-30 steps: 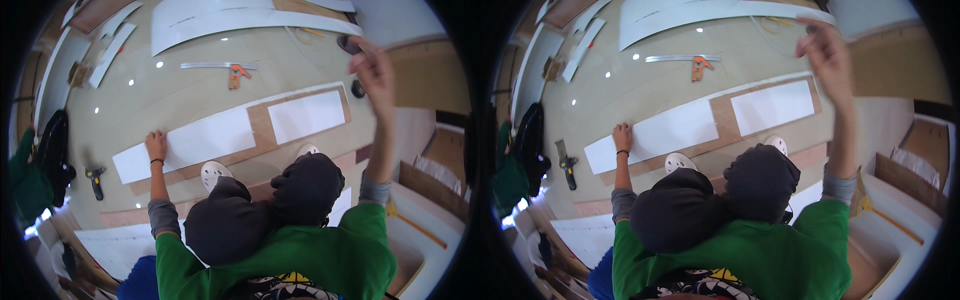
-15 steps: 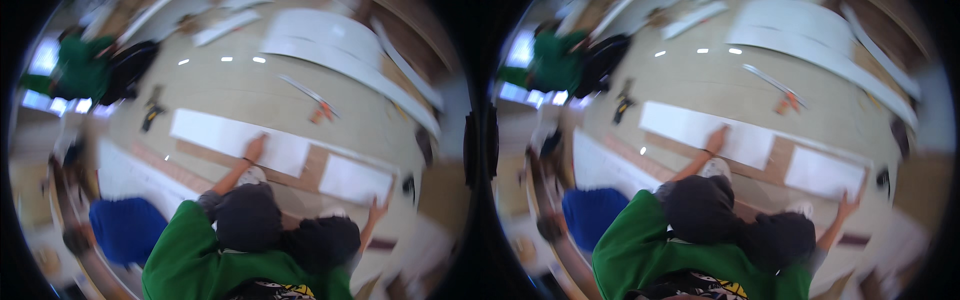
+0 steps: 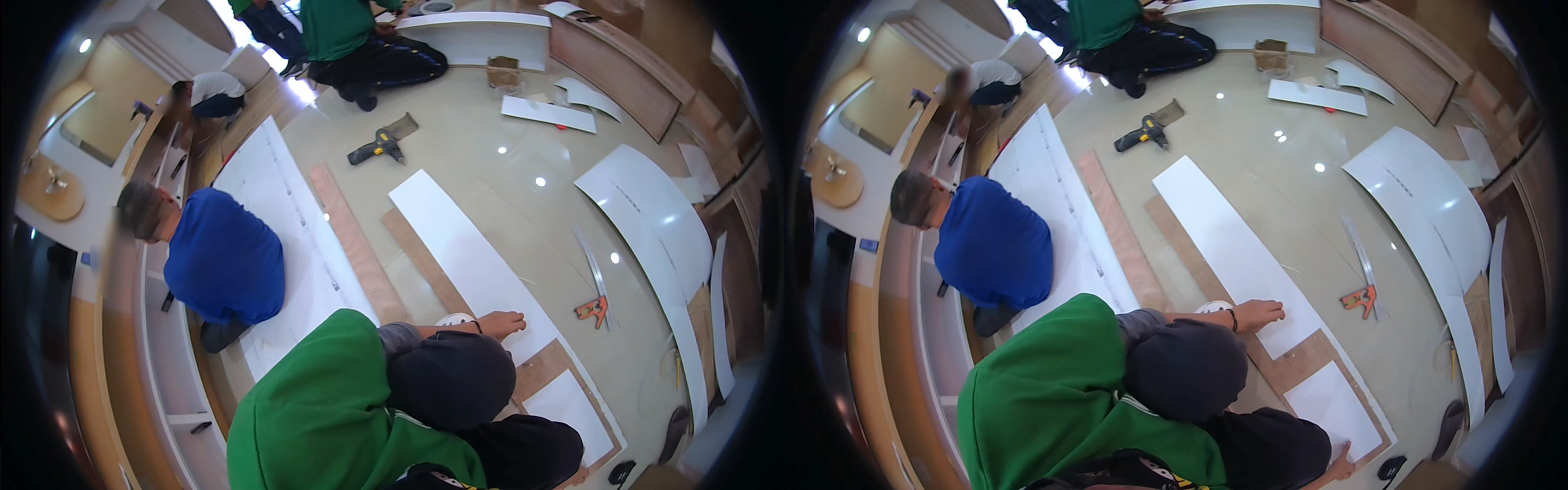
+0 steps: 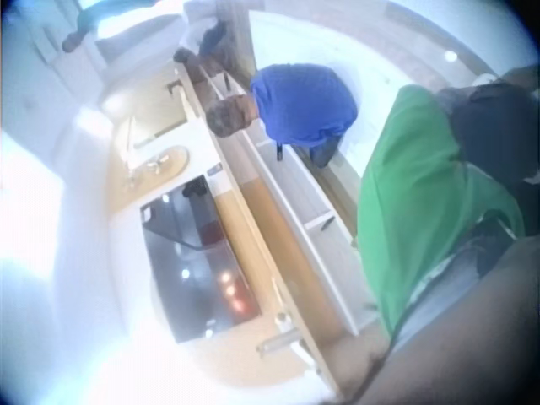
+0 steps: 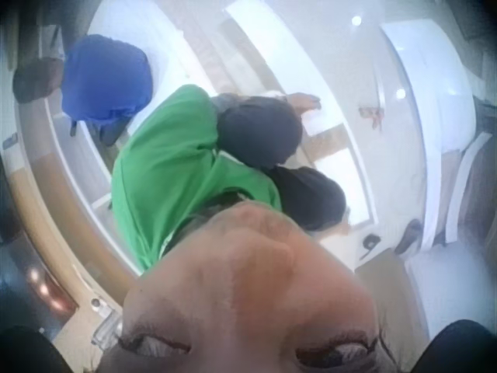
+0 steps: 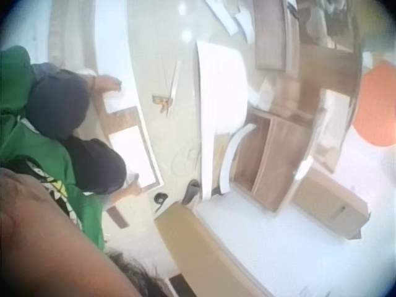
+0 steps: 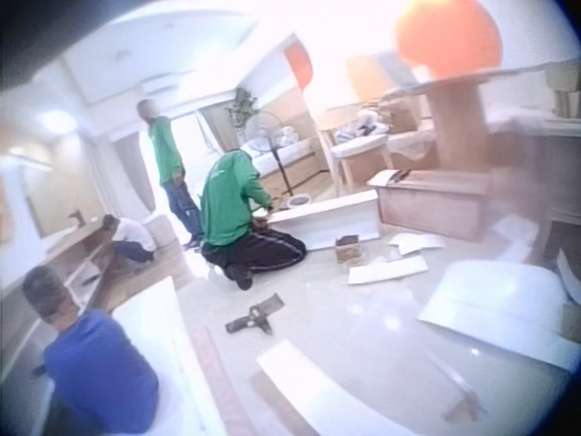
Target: The person sits on the floor and measures a white panel using a tape measure and a pencil. They then use a set square to draw straight lines on the panel. Other people are working nearby on similar tasks.
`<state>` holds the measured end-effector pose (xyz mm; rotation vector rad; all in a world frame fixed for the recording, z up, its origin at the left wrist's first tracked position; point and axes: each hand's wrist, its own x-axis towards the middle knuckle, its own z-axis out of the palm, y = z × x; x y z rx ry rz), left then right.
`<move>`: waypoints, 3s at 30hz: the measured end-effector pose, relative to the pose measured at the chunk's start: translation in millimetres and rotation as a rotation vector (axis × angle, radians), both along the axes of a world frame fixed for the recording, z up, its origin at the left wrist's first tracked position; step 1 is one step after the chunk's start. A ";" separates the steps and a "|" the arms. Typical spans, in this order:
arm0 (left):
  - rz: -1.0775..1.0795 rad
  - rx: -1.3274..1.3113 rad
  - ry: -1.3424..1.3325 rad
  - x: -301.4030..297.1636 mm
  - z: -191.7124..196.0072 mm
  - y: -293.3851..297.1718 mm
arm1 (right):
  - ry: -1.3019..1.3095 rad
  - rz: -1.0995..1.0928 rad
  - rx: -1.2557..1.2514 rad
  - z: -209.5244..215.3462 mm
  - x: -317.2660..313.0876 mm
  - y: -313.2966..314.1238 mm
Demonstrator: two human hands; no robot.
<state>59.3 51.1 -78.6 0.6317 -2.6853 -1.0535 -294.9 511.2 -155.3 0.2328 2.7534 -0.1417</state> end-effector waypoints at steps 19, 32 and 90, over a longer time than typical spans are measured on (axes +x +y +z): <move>0.130 0.271 -0.207 11.0 -2.3 0.3 | -0.285 0.145 -0.789 69.5 -56.6 21.3; 0.229 1.189 0.066 -113.1 99.3 -28.9 | -0.155 0.605 -1.051 359.7 -5.9 -193.9; 0.859 1.160 0.877 220.1 123.8 -141.9 | -0.137 0.801 -0.339 77.6 132.9 -383.9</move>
